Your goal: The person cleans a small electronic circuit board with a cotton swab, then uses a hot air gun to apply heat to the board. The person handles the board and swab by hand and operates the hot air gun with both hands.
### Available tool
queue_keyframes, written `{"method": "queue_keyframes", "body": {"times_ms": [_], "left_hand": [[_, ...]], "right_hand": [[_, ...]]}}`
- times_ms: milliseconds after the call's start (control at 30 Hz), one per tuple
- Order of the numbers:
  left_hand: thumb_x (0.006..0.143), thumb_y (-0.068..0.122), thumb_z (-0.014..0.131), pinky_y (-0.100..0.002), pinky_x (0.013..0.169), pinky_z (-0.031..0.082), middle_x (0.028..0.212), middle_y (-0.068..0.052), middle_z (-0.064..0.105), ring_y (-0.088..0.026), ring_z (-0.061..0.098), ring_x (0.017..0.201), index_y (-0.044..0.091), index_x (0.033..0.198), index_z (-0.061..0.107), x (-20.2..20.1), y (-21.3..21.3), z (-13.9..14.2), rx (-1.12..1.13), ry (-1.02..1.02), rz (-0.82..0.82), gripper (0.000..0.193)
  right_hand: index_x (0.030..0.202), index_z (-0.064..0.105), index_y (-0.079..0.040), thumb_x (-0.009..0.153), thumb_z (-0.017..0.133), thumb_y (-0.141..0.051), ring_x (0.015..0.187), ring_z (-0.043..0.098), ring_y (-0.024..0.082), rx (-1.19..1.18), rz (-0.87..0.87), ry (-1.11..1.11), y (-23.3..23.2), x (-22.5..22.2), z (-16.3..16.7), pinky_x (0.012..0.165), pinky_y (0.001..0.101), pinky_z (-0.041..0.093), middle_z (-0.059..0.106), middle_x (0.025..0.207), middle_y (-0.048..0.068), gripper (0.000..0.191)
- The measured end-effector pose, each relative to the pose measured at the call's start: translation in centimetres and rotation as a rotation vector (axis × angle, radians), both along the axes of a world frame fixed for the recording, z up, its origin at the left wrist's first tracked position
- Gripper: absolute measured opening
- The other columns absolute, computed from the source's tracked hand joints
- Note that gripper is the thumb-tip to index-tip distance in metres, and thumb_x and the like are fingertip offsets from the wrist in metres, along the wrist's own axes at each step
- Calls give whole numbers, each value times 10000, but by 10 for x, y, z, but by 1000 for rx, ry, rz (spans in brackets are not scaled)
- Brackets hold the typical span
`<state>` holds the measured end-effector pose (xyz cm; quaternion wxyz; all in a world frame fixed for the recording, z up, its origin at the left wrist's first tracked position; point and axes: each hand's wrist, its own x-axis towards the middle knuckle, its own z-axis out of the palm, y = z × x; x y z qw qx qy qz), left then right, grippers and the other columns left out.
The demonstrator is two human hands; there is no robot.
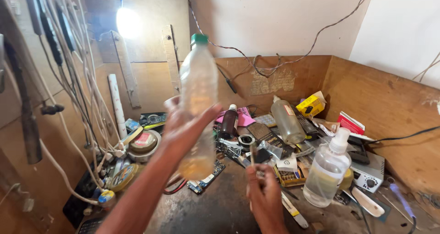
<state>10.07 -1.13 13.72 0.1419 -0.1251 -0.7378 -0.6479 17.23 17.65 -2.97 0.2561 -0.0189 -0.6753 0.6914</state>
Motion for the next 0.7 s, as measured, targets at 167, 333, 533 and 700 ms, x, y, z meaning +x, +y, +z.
{"method": "queue_keyframes", "body": {"times_ms": [167,333,533,700], "left_hand": [[665,508,828,-420,804,609,1047,-150,638,-287,707,903,-11,1282,410,-46,71,4,127,12,-28,908],[623,589,897,-451,956,527,1160,-209,667,-329,670,1094,19,1251,516,-97,131,-15,-95,-40,200,930],[568,596,899,-460,961,536,1170,-222,704,-366,692,1115,24,1216,552,-153,190,-37,-82,-19,158,932],[641,718,817,-480,1020,523,1228,-264,672,-408,657,1186,-19,1294,528,-175,221,-42,-298,-109,166,1027]], "right_hand": [[1091,576,-51,922,613,-393,339,374,89,-191,-135,-70,8,-8,-5,313,282,250,510,501,17,384],[1036,563,-34,947,623,-423,320,340,113,-348,-200,-128,14,-23,-16,315,303,229,462,442,35,404],[1014,635,-39,877,673,-388,360,447,100,-192,-388,-89,14,-37,-37,380,280,310,552,430,48,376],[1024,636,-23,892,694,-419,351,446,132,-220,-361,-159,17,-41,-35,386,294,307,567,423,85,421]]}}
